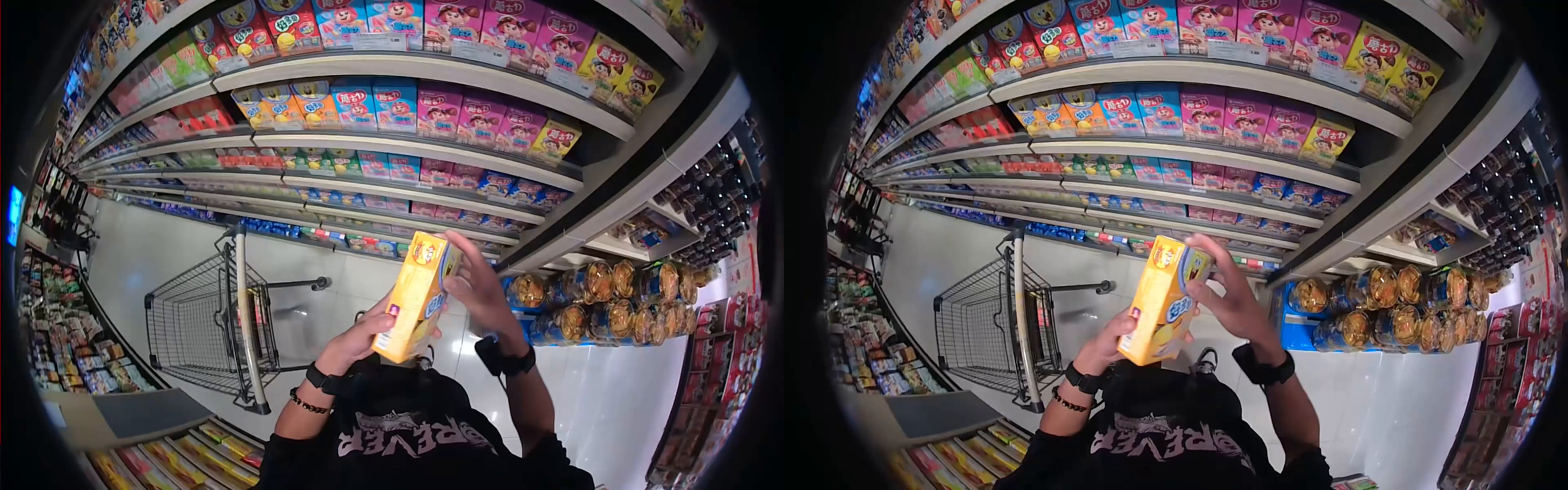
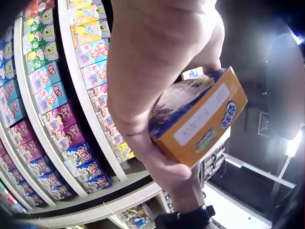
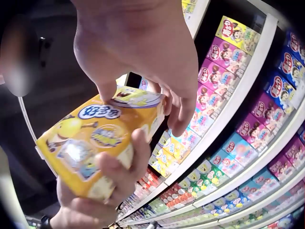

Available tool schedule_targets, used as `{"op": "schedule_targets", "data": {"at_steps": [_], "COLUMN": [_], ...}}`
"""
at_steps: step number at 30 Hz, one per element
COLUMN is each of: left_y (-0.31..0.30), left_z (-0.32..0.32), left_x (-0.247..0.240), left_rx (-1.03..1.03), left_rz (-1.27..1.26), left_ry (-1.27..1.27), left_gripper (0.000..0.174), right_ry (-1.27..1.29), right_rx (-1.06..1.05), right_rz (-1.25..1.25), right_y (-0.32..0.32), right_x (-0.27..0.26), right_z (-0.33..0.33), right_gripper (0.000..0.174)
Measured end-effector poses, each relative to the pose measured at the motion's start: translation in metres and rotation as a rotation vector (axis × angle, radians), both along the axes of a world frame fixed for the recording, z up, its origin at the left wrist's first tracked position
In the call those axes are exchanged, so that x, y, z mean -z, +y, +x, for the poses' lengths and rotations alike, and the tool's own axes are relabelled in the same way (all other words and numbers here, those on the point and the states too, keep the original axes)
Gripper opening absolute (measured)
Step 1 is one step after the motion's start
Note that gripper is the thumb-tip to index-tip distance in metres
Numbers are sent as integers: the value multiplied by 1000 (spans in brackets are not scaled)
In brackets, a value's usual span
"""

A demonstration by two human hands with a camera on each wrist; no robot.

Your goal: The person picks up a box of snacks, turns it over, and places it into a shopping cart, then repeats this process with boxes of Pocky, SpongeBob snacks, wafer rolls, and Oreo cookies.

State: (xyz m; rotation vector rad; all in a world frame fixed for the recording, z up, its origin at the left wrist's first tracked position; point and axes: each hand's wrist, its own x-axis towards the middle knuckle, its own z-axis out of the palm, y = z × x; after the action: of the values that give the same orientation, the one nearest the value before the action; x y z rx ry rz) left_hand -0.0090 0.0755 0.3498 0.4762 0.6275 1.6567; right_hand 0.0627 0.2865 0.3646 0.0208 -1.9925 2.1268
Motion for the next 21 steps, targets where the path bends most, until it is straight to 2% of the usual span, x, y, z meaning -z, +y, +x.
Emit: {"op": "schedule_targets", "data": {"at_steps": [1, 2, 4, 6, 9, 11, 12, 14, 17, 20, 21], "left_y": [5, 8, 10, 12, 9, 5, 3, -5, -30, -68, -81], "left_z": [7, 11, 19, 25, 29, 39, 42, 43, 37, 14, 6], "left_x": [1, 2, 3, -9, -3, -6, -8, 0, -1, -14, -25], "left_rx": [-114, -125, -363, -424, -498, -539, -579, -600, -669, -684, -795], "left_rz": [-76, -77, -217, -222, -179, -223, -269, -201, -214, -164, -142], "left_ry": [71, 76, 322, 257, 68, 93, 119, 124, 197, 278, 472], "left_gripper": [94, 94, 101, 99, 90, 93, 96, 100, 104, 112, 114], "right_ry": [-110, -104, -30, -3, 28, 157, 157, 153, 119, 149, 144], "right_rx": [-8, -18, 13, -77, -81, 88, 86, 165, 87, -23, -35], "right_rz": [-31, -32, -46, -89, 65, 318, 322, 244, 125, 184, 271], "right_y": [-1, -4, -18, -34, -57, -71, -77, -87, -102, -107, -109], "right_x": [5, 13, 28, 21, 3, 0, 4, 12, -2, -15, -24], "right_z": [10, 19, 34, 46, 52, 49, 47, 39, 30, 24, 23], "right_gripper": [71, 71, 75, 85, 89, 83, 83, 74, 66, 61, 62]}}
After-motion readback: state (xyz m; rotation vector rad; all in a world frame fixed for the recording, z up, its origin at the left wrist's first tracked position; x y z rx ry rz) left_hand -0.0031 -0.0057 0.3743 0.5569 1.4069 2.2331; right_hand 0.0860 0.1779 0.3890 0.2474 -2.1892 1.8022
